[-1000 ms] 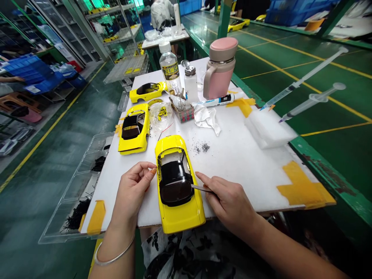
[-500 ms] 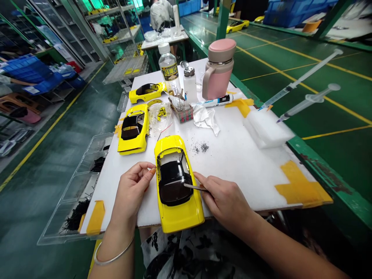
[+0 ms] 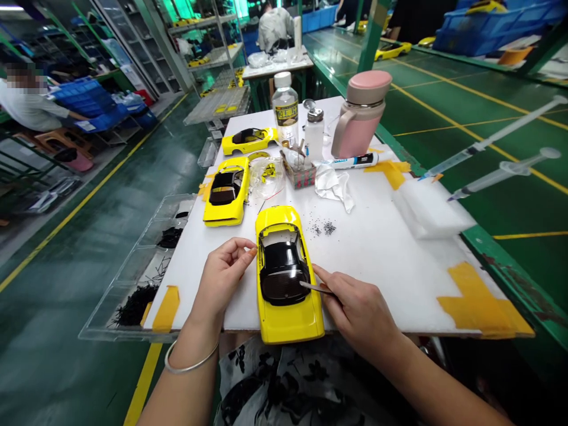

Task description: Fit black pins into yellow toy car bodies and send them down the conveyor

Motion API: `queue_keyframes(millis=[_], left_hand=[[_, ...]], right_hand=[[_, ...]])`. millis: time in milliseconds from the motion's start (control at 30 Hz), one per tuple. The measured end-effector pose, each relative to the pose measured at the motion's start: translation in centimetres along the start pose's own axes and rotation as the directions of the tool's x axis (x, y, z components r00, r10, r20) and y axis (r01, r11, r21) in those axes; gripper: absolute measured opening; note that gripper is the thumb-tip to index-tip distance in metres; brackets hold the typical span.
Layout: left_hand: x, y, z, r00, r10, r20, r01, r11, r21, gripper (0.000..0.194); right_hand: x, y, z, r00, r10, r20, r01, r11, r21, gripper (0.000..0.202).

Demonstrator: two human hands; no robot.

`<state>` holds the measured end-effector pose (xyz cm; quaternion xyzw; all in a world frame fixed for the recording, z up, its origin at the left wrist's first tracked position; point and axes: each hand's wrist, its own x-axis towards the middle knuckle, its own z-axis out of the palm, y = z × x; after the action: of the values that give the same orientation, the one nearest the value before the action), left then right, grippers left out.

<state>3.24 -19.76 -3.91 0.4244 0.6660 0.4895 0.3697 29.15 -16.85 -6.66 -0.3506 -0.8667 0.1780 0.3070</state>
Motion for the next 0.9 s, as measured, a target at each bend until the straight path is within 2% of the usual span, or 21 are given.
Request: queue_keyframes(millis=[167, 400, 533, 667, 767, 900], left_hand=[[-0.1, 0.2, -0.1, 1.0, 0.009, -0.009, -0.009, 1.0, -0.009, 0.034], [0.1, -0.4, -0.2, 0.999, 0.01, 0.036, -0.011, 1.0, 0.01, 0.032], [0.2, -0.7, -0.2, 1.0, 0.008, 0.01, -0.008, 1.0, 0.008, 0.033], [0.3, -1.0, -0.3, 1.0, -0.013, -0.016, 0.013, 1.0, 0.014, 0.032], [0.4, -1.1, -0.4, 0.999, -0.039, -0.025, 0.04, 0.999, 0.012, 0.031], [0.4, -1.3, -0.3, 0.997, -0.058, -0.042, 0.058, 0.998, -0.018, 0.031]], right_hand=[[-0.3, 0.1, 0.0, 0.999, -0.018, -0.045, 0.021, 0.998, 0.066, 0.045], [0.0, 0.0, 0.1, 1.0, 0.023, 0.002, -0.023, 0.999, 0.031, 0.049], [0.4, 0.1, 0.2, 0.996, 0.066, 0.054, -0.066, 0.998, -0.014, 0.047], [0.9, 0.4, -0.5, 0.984, 0.17, 0.055, -0.177, 0.965, 0.194, 0.041], [2.1, 0.6, -1.4, 0.953, 0.254, 0.164, -0.294, 0.905, 0.309, 0.029], [4.3, 0.8, -2.2, 0.902, 0.296, 0.316, -0.381, 0.889, 0.256, 0.021]])
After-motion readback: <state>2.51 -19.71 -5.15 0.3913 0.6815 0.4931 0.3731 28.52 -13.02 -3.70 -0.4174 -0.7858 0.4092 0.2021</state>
